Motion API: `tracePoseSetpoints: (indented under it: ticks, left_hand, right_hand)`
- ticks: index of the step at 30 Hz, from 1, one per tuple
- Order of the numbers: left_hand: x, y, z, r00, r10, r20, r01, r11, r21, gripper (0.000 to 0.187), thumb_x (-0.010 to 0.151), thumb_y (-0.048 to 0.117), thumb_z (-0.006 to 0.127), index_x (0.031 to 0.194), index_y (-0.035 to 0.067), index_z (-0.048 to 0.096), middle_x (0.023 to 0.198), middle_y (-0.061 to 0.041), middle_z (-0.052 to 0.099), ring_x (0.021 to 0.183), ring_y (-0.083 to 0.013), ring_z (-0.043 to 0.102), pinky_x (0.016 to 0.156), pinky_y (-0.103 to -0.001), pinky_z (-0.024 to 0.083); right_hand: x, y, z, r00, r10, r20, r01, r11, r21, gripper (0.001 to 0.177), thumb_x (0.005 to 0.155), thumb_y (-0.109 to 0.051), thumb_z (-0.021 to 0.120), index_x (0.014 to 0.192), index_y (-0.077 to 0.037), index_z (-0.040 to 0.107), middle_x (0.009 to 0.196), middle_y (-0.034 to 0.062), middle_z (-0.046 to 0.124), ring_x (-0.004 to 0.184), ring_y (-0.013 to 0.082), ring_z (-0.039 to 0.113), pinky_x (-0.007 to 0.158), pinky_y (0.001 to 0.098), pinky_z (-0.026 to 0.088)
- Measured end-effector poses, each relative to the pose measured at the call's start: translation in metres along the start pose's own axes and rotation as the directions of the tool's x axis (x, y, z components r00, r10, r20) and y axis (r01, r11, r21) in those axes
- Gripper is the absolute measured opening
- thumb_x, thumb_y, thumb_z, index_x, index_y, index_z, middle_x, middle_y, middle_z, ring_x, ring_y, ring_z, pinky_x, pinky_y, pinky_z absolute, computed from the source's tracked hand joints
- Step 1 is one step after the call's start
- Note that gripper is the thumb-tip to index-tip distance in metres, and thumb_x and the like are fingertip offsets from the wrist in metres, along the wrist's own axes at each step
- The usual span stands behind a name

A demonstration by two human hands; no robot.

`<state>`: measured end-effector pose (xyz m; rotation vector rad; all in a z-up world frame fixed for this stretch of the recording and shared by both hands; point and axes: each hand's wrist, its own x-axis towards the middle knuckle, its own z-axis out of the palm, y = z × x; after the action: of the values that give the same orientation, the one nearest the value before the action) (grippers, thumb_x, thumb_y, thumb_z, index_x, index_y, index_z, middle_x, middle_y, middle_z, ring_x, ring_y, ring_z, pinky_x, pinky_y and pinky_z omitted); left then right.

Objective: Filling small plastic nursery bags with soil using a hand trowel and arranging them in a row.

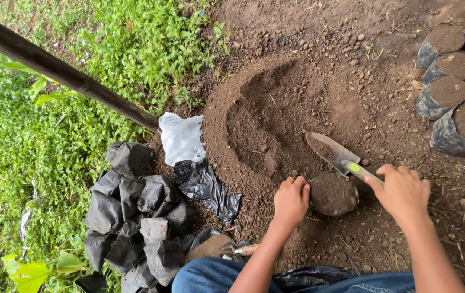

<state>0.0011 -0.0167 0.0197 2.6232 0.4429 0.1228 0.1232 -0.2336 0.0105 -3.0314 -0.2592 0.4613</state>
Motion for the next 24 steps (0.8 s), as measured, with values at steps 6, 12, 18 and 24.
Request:
tracePoseSetpoints:
  ticks: [6, 12, 18, 24]
  left_hand:
    - [0.001, 0.007, -0.002, 0.997, -0.068, 0.021, 0.069, 0.995, -0.075, 0.029, 0.108, 0.026, 0.048, 0.096, 0.004, 0.064, 0.08, -0.009, 0.063, 0.068, -0.0203, 0.057, 0.059, -0.03, 0.051]
    - [0.001, 0.017, -0.03, 0.976, -0.201, -0.083, 0.154, 0.91, -0.386, 0.028, 0.104, 0.024, 0.043, 0.117, 0.005, 0.06, 0.091, -0.007, 0.062, 0.08, -0.0195, 0.059, 0.075, -0.036, 0.05]
    - [0.007, 0.007, -0.004, 0.971, -0.138, -0.197, 0.0, 0.821, -0.571, 0.066, 0.105, 0.05, 0.013, 0.137, 0.004, 0.049, 0.121, -0.016, 0.061, 0.113, -0.0282, 0.06, 0.099, -0.045, 0.047]
    - [-0.003, 0.0, 0.026, 0.984, -0.176, -0.04, 0.072, 0.586, -0.807, 0.074, 0.102, 0.053, 0.006, 0.149, 0.006, 0.039, 0.15, -0.019, 0.049, 0.137, -0.035, 0.048, 0.116, -0.053, 0.035]
  right_hand:
    - [0.03, -0.002, 0.062, 0.987, -0.016, -0.16, 0.011, 0.999, -0.033, 0.042, 0.086, -0.044, 0.073, 0.122, -0.022, 0.073, 0.094, 0.0069, 0.062, 0.089, 0.0213, 0.051, 0.087, 0.0358, 0.041]
    - [0.021, 0.018, 0.023, 0.966, -0.062, -0.25, 0.045, 0.996, -0.076, 0.032, 0.095, -0.03, 0.069, 0.124, -0.019, 0.067, 0.091, 0.0019, 0.078, 0.084, 0.0176, 0.072, 0.092, 0.0345, 0.04]
    - [0.065, -0.059, 0.035, 0.986, -0.073, -0.149, 0.104, 0.971, 0.213, 0.025, 0.092, -0.018, 0.073, 0.117, -0.019, 0.07, 0.072, 0.0015, 0.07, 0.067, 0.0174, 0.058, 0.087, 0.0304, 0.039]
    - [0.044, 0.006, -0.001, 0.966, -0.164, -0.199, 0.191, 0.974, 0.123, 0.034, 0.092, -0.027, 0.071, 0.125, -0.031, 0.068, 0.082, -0.0075, 0.078, 0.072, 0.0133, 0.067, 0.099, 0.0326, 0.034]
